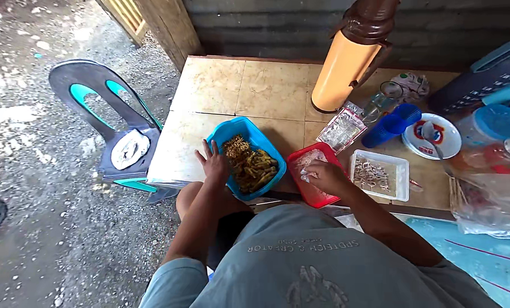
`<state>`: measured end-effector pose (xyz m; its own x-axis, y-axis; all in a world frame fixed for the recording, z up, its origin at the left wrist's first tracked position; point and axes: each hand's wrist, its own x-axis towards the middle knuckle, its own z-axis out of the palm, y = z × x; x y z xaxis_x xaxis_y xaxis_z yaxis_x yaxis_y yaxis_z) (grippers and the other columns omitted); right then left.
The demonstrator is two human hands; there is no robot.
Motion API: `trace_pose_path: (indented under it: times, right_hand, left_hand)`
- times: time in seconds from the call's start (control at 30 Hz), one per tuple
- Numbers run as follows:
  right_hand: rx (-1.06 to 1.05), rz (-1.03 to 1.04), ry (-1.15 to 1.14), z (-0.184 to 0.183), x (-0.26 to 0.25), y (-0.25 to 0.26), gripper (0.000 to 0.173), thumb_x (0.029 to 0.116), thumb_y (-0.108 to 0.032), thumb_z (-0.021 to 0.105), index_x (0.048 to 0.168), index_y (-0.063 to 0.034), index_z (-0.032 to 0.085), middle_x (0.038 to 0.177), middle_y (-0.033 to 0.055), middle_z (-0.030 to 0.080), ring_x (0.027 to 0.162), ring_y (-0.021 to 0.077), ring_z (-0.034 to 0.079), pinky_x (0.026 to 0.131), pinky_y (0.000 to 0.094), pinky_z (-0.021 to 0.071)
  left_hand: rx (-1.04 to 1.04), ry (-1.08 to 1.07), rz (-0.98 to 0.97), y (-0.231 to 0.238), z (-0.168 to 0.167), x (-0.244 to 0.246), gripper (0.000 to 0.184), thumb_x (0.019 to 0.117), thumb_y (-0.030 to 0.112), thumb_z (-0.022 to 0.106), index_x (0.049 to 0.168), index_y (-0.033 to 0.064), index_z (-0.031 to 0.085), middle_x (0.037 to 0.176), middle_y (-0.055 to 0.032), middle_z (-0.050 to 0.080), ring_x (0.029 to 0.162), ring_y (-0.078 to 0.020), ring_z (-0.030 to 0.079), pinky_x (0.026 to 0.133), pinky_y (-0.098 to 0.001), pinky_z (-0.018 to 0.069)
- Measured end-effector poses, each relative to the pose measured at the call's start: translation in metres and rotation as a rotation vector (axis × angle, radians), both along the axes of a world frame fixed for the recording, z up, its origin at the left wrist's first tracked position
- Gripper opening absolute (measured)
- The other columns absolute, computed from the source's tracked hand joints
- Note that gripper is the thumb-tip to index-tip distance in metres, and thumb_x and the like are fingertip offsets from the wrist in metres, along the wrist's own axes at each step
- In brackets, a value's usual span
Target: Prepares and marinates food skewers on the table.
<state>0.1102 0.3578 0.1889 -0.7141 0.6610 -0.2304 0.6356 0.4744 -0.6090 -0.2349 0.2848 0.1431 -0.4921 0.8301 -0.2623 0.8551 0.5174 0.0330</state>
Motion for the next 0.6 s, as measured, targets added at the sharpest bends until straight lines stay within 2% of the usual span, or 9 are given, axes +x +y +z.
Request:
trace_pose_path:
  times: [0.03, 0.1, 0.17, 0.23, 0.3, 0.37, 0.5, 0.6]
  right_hand:
    - [-0.011, -0.041, 0.008, -0.003, 0.013, -0.003, 0.024, 0.1014, -0.019, 0.064, 0.114, -0.0013, 0.075, 0.115, 0.0180, 0.071, 0.098, 0.0352, 0.069, 0.089, 0.0594, 0.0543]
    - [-0.047, -0.119, 0.014, -0.011, 0.036, -0.013, 0.026, 0.1008, -0.019, 0.062, 0.114, 0.0000, 0.075, 0.113, 0.0191, 0.071, 0.099, 0.0358, 0.069, 0.090, 0.0593, 0.0538]
    - [-0.121, -0.183, -0.047, -0.011, 0.057, -0.026, 0.030, 0.1028, -0.020, 0.060, 0.121, -0.0001, 0.073, 0.121, 0.0199, 0.070, 0.110, 0.0364, 0.068, 0.098, 0.0584, 0.0517]
    - [-0.167, -0.230, -0.080, -0.013, 0.076, -0.037, 0.031, 0.1039, -0.022, 0.057, 0.124, -0.0019, 0.072, 0.124, 0.0187, 0.069, 0.116, 0.0349, 0.066, 0.102, 0.0573, 0.0498]
    - [-0.200, -0.269, -0.069, -0.016, 0.087, -0.046, 0.031, 0.1041, -0.021, 0.056, 0.123, -0.0021, 0.072, 0.123, 0.0185, 0.069, 0.114, 0.0340, 0.067, 0.101, 0.0561, 0.0501]
    - [-0.230, -0.280, -0.051, -0.021, 0.092, -0.052, 0.031, 0.1040, -0.021, 0.056, 0.123, -0.0017, 0.072, 0.122, 0.0198, 0.069, 0.113, 0.0352, 0.067, 0.100, 0.0575, 0.0500]
    - [-0.251, -0.236, -0.027, -0.031, 0.090, -0.057, 0.032, 0.1045, -0.023, 0.056, 0.124, -0.0035, 0.072, 0.126, 0.0188, 0.069, 0.119, 0.0348, 0.065, 0.102, 0.0584, 0.0488]
    - [-0.269, -0.193, -0.020, -0.027, 0.084, -0.055, 0.033, 0.1053, -0.024, 0.055, 0.125, -0.0036, 0.072, 0.126, 0.0181, 0.069, 0.119, 0.0345, 0.065, 0.102, 0.0579, 0.0484]
  left_hand:
    - [-0.063, 0.014, -0.027, 0.002, -0.002, 0.000, 0.030, 0.0950, 0.020, 0.068, 0.118, 0.0024, 0.074, 0.171, -0.0146, 0.020, 0.158, -0.0423, -0.001, 0.118, -0.0760, -0.0033]
    - [-0.060, 0.023, -0.068, 0.002, -0.008, -0.003, 0.028, 0.0963, 0.020, 0.067, 0.117, 0.0019, 0.074, 0.168, -0.0157, 0.027, 0.158, -0.0443, 0.003, 0.118, -0.0778, -0.0014]
    - [-0.042, 0.036, -0.115, 0.005, -0.015, -0.007, 0.029, 0.0958, 0.021, 0.069, 0.117, 0.0017, 0.074, 0.166, -0.0156, 0.034, 0.157, -0.0456, 0.006, 0.117, -0.0790, -0.0012]
    - [-0.076, 0.060, -0.154, 0.009, -0.011, -0.004, 0.030, 0.0965, 0.016, 0.067, 0.121, 0.0007, 0.072, 0.163, -0.0156, 0.039, 0.157, -0.0449, 0.008, 0.118, -0.0780, -0.0026]
    - [-0.123, 0.094, -0.186, 0.011, -0.004, -0.002, 0.027, 0.0972, 0.010, 0.064, 0.121, -0.0004, 0.072, 0.160, -0.0174, 0.043, 0.157, -0.0463, 0.010, 0.117, -0.0779, -0.0025]
    - [-0.171, 0.120, -0.211, 0.014, 0.001, -0.002, 0.028, 0.0982, 0.012, 0.063, 0.122, 0.0004, 0.071, 0.157, -0.0195, 0.047, 0.156, -0.0477, 0.012, 0.116, -0.0792, -0.0005]
    - [-0.233, 0.088, -0.192, 0.019, 0.000, -0.013, 0.037, 0.1009, 0.023, 0.064, 0.129, 0.0005, 0.067, 0.157, -0.0238, 0.044, 0.155, -0.0501, 0.011, 0.115, -0.0808, 0.0032]
    - [-0.255, 0.057, -0.178, 0.021, -0.002, -0.019, 0.036, 0.1014, 0.022, 0.063, 0.130, 0.0002, 0.066, 0.159, -0.0226, 0.041, 0.155, -0.0500, 0.008, 0.115, -0.0809, 0.0044]
